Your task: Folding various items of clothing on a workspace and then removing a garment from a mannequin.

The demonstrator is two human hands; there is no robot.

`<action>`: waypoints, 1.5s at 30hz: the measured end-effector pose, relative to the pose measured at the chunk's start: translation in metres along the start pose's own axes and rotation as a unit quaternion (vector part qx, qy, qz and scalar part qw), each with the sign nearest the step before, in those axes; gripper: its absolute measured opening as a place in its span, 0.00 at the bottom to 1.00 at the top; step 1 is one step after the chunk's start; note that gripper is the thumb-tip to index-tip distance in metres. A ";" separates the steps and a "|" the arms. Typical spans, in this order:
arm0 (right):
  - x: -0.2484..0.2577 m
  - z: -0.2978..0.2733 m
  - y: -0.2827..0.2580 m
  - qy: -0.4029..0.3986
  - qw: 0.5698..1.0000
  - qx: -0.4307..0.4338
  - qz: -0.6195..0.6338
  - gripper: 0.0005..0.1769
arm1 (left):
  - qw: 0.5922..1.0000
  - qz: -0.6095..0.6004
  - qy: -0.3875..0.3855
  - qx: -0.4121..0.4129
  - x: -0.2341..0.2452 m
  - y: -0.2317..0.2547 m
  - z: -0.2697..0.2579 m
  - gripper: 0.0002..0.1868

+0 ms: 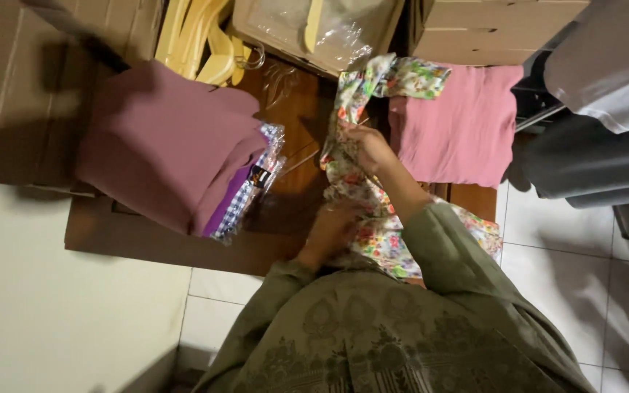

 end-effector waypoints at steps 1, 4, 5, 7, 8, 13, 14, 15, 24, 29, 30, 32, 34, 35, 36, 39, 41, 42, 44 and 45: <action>-0.025 -0.025 -0.023 0.001 1.000 -0.002 -0.002 0.26 | 1.000 -0.002 0.001 0.001 0.004 -0.016 -0.007 0.22; -0.082 -0.100 -0.062 0.010 0.988 -0.019 0.154 0.24 | 0.970 -0.115 0.149 0.157 0.025 -0.057 -0.019 0.24; -0.092 -0.118 -0.061 -0.035 0.960 -0.011 0.279 0.24 | 0.962 -0.105 0.206 0.146 0.038 -0.060 -0.011 0.33; -0.109 -0.152 -0.051 -0.074 0.914 0.009 0.399 0.23 | 0.953 -0.101 0.258 0.126 0.053 -0.064 0.011 0.45; -0.118 -0.166 -0.039 -0.101 0.894 -0.003 0.436 0.20 | 0.955 -0.101 0.250 0.124 0.055 -0.063 0.024 0.52; -0.121 -0.222 -0.001 -0.035 0.874 -0.038 0.484 0.19 | 0.952 -0.168 0.003 0.254 0.008 -0.094 0.046 0.50; -0.115 -0.230 0.005 -0.042 0.867 -0.059 0.493 0.19 | 0.954 -0.244 0.024 0.170 -0.007 -0.107 0.042 0.32; -0.110 -0.238 0.012 -0.052 0.860 -0.082 0.502 0.19 | 0.943 -0.318 0.044 0.087 -0.021 -0.119 0.035 0.16; -0.077 -0.262 0.093 -0.026 0.970 -0.122 0.207 0.16 | 0.944 -0.310 0.103 0.039 -0.039 -0.096 0.028 0.24; -0.113 -0.258 0.072 0.025 0.981 -0.053 0.184 0.20 | 0.919 -0.391 -0.005 0.045 -0.015 -0.058 0.013 0.29; -0.115 -0.258 0.068 0.036 0.979 -0.016 0.199 0.21 | 0.910 -0.411 -0.030 0.049 -0.015 -0.055 0.009 0.31; -0.112 -0.262 0.054 0.035 0.994 0.038 0.096 0.22 | 0.937 -0.344 -0.003 0.059 -0.042 -0.081 -0.004 0.25; -0.111 -0.269 0.028 0.030 0.995 0.094 -0.009 0.22 | 0.960 -0.272 0.025 0.066 -0.053 -0.097 -0.011 0.19; -0.112 -0.278 0.004 0.027 0.960 0.209 -0.183 0.22 | 0.971 -0.225 0.043 0.069 -0.053 -0.098 -0.011 0.16; -0.115 -0.288 -0.018 0.024 0.882 0.315 -0.349 0.22 | 0.980 -0.178 0.060 0.071 -0.053 -0.099 -0.010 0.12; -0.157 -0.322 -0.113 -0.099 0.889 0.367 -0.254 0.41 | 0.970 -0.187 0.124 0.098 0.003 -0.060 -0.002 0.20; -0.123 -0.345 -0.130 0.030 0.814 0.426 -0.393 0.42 | 0.971 -0.165 0.125 0.117 0.011 -0.064 -0.006 0.18; -0.106 -0.359 -0.140 0.158 0.705 0.462 -0.514 0.45 | 0.972 -0.142 0.127 0.139 0.014 -0.067 -0.007 0.16; -0.073 -0.376 -0.134 0.199 0.725 0.481 -0.452 0.44 | 0.958 -0.171 0.143 0.182 0.020 -0.083 -0.009 0.18; -0.055 -0.385 -0.131 0.237 0.742 0.495 -0.385 0.43 | 0.940 -0.199 0.159 0.229 0.023 -0.092 -0.011 0.20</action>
Point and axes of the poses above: each hand's wrist, its own z-axis towards the middle knuckle, its own x-axis out of the back of the hand, y = z × x, the point moved 3 cm from there along z, towards the middle knuckle, and after that the axes turned 2 degrees about z, right-handed, at the moved point
